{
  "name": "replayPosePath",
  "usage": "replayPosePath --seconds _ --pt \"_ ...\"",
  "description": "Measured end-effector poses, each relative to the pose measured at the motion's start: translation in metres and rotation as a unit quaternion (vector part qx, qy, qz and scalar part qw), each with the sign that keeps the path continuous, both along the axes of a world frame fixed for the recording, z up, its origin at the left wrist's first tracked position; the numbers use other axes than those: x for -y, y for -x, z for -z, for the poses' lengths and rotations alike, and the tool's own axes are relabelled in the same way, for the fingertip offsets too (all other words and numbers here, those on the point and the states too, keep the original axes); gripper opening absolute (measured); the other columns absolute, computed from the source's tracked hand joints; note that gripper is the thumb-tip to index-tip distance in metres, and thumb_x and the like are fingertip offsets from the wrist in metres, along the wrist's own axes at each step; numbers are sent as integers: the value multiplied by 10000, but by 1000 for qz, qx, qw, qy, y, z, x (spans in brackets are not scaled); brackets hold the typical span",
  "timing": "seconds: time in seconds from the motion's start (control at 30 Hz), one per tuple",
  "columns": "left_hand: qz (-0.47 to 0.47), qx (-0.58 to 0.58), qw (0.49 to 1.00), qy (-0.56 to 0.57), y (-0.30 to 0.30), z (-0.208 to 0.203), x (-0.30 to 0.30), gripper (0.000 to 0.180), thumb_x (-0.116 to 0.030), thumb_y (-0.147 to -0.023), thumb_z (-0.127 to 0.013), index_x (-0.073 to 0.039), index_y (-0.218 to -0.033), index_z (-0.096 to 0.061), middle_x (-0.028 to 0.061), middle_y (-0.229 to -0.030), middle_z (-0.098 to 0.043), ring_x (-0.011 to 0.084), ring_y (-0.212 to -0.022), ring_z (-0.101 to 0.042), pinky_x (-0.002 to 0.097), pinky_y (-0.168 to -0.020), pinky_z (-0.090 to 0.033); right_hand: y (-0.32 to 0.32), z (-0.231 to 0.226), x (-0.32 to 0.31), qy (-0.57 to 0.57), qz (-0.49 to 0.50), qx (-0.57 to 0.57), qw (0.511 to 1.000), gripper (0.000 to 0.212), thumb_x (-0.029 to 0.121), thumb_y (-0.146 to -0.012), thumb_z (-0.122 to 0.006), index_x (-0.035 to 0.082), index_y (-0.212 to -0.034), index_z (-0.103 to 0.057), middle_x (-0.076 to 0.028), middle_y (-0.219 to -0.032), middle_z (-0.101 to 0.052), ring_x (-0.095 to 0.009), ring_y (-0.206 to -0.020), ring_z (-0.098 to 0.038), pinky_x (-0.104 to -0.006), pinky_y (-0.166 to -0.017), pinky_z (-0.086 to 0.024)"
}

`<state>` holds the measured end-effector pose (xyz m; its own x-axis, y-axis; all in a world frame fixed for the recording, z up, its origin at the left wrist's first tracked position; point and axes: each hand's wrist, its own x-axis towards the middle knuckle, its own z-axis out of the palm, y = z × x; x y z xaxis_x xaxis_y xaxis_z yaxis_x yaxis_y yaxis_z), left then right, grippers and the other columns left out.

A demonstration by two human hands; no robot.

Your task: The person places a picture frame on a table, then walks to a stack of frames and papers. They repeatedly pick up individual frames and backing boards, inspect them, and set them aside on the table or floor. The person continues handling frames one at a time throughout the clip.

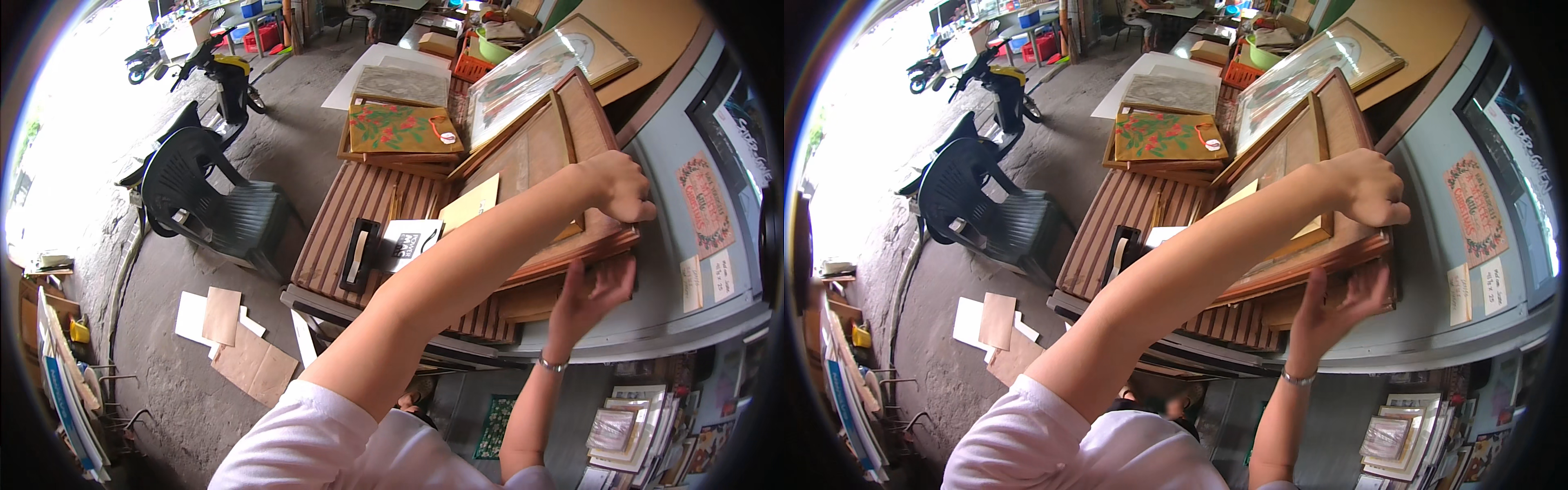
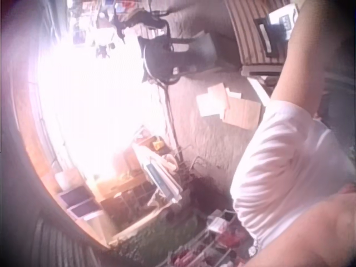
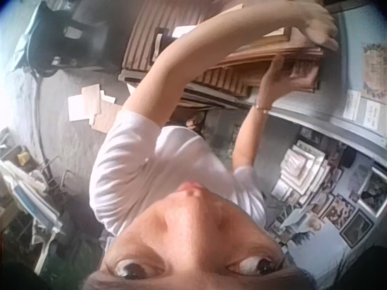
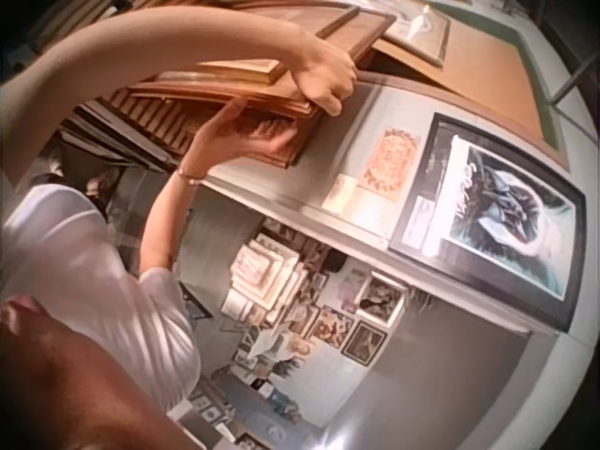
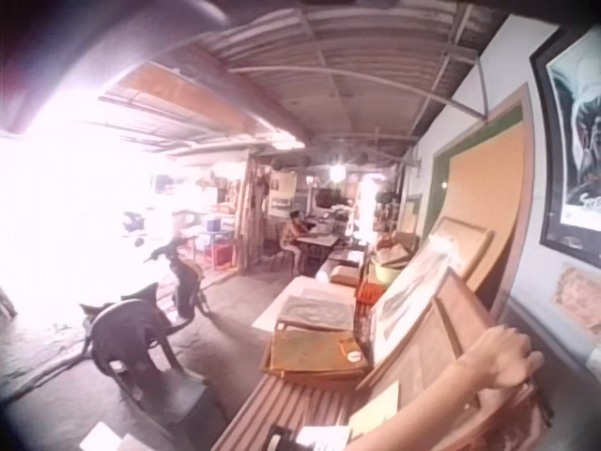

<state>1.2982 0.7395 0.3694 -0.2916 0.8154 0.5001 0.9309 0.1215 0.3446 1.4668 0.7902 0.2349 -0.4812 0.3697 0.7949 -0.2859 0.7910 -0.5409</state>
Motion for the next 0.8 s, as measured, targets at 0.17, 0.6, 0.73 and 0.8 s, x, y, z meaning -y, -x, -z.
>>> replayPosePath --seconds 0.17,0.6,0.73,0.8 --pt "-7 4 1000 3 -2 -1 0 583 -476 -922 -451 9 -815 -758 256 -848 -717 454 -881 -672 506 -838 -528 33 -2 12 59 -18 -52 997 880 297 -920 -799 -57 -1521 -262 -257 -1482 -413 -356 -1364 -474 -479 -1139 -436" --pt "8 -20 1000 -6 0 -2 8 582 -473 -930 -428 -4 -837 -761 252 -876 -724 456 -873 -675 513 -817 -532 54 -9 17 37 99 -39 994 752 272 -948 -745 -72 -1469 -325 -269 -1376 -504 -363 -1264 -570 -472 -1040 -500" --pt "2 -22 1000 -21 1 1 9 589 -471 -930 -413 -6 -831 -760 251 -875 -725 456 -867 -677 514 -819 -533 58 -2 15 73 71 -58 993 714 245 -955 -736 -68 -1456 -335 -271 -1370 -508 -360 -1235 -595 -460 -1009 -532" --pt "4 -23 999 -27 2 2 9 587 -465 -928 -409 -8 -830 -764 249 -866 -725 461 -856 -675 513 -809 -539 60 2 15 46 98 -60 992 681 209 -963 -730 -72 -1450 -346 -258 -1346 -550 -322 -1178 -627 -434 -968 -558"
